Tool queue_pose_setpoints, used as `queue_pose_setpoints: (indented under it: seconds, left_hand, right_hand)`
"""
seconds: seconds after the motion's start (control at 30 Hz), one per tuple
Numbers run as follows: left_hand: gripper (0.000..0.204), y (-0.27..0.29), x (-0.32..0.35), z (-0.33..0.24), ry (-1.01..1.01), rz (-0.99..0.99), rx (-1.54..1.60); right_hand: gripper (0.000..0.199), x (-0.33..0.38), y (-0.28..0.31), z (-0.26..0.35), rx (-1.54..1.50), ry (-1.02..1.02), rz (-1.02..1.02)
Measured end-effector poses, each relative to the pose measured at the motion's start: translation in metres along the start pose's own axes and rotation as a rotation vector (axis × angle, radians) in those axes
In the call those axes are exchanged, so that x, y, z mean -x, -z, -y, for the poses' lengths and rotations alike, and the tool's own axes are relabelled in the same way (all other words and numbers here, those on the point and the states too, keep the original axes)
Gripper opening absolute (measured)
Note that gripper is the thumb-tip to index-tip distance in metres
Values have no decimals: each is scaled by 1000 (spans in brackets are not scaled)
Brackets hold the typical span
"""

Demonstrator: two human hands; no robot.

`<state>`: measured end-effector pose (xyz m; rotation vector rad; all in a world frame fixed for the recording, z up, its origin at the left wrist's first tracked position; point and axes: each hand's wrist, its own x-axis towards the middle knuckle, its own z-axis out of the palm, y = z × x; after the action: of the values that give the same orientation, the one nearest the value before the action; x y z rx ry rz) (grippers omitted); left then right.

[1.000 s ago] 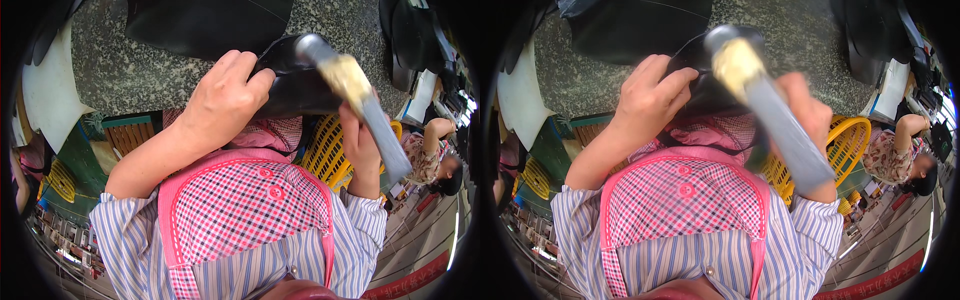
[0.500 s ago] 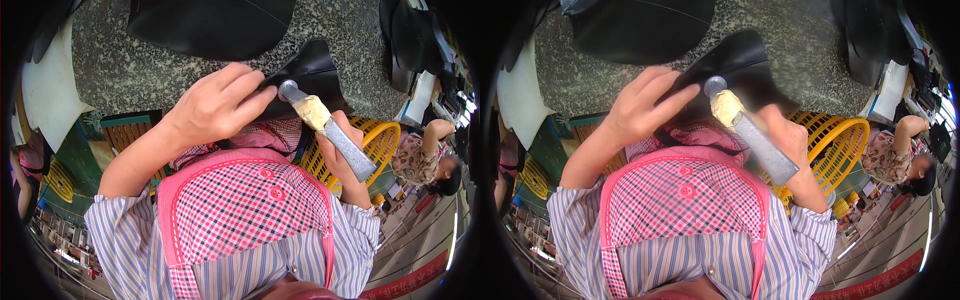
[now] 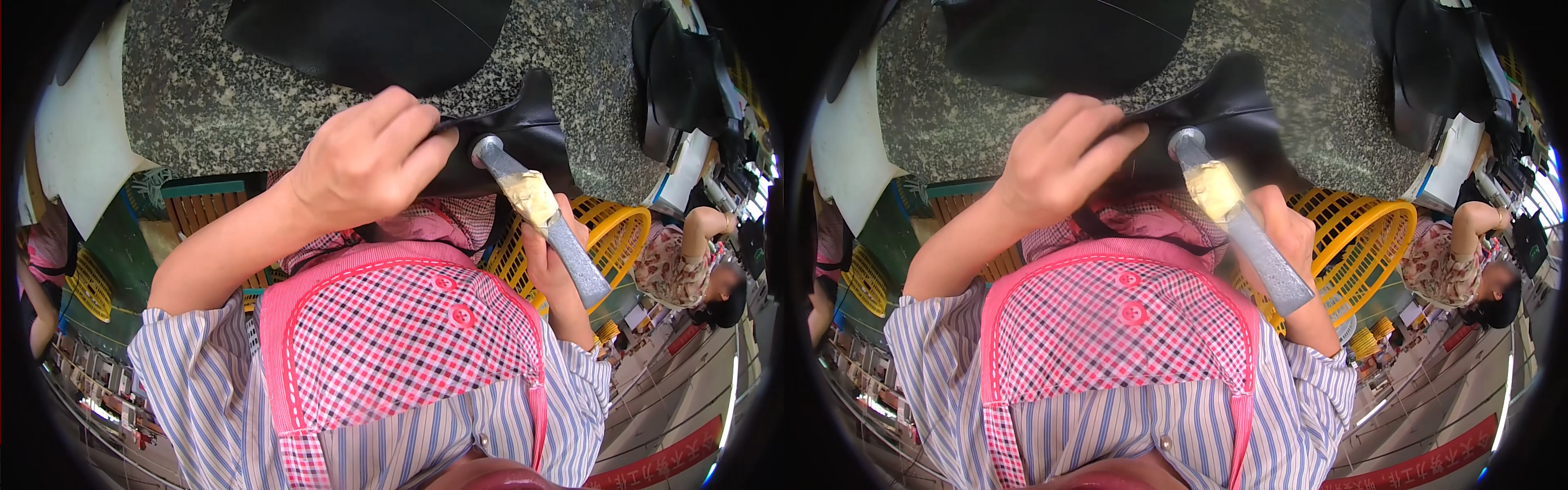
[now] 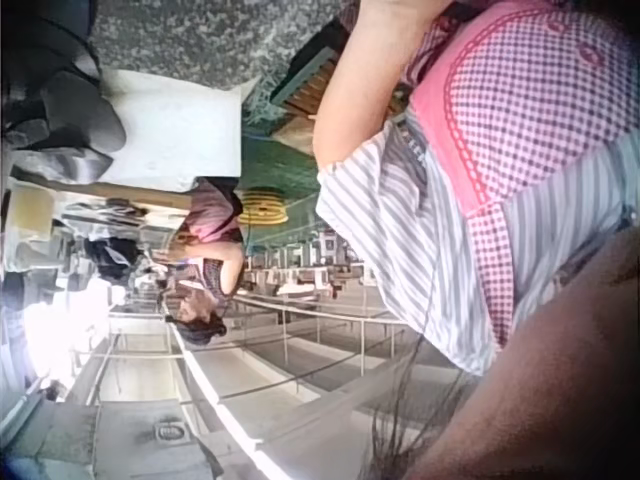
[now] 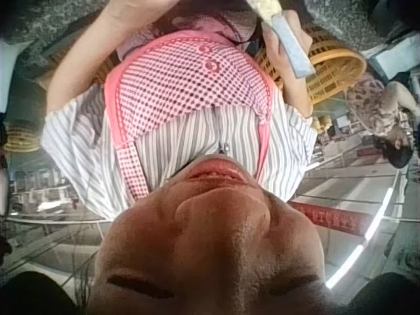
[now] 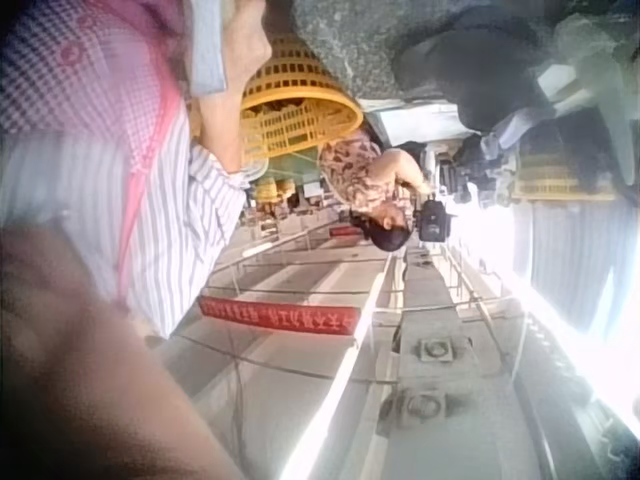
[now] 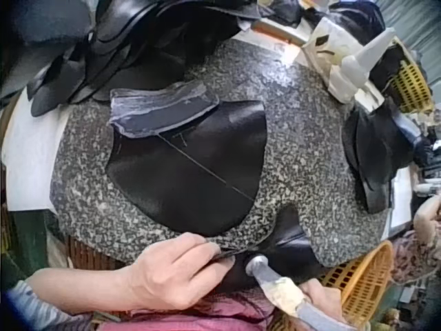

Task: The person folds the edges of leather shoe upper pieces by hand and flattens the seams using a hammer.

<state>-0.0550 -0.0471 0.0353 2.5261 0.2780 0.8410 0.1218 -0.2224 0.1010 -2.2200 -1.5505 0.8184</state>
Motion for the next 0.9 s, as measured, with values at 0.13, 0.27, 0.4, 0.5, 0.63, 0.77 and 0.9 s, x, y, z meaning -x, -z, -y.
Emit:
queue_pose_setpoints:
  seconds: [0.13, 0.27, 0.4, 0.5, 0.63, 0.77, 0.9]
  left_hand:
    - [15, 1, -10, -5, 218, 39, 75]
    - [10, 6, -19, -11, 303, 156, 3]
    - [16, 6, -21, -12, 331, 141, 28]
    - [16, 4, -23, -14, 334, 120, 31]
    - [10, 1, -22, -15, 312, 132, -30]
    - [10, 1, -21, -14, 310, 110, -24]
    - [11, 4, -20, -14, 314, 112, -7]
  right_hand:
    - [23, -2, 4, 6, -3, -44, 13]
    - [17, -14, 26, 14, 27, 32, 13]
    - [27, -8, 23, 10, -196, 168, -279]
    - [29, -24, 27, 11, 48, -27, 15]
    - [15, -40, 37, 31, 90, -16, -135]
    - [12, -37, 30, 18, 184, 69, 38]
    - [16, -19, 29, 20, 115, 59, 96]
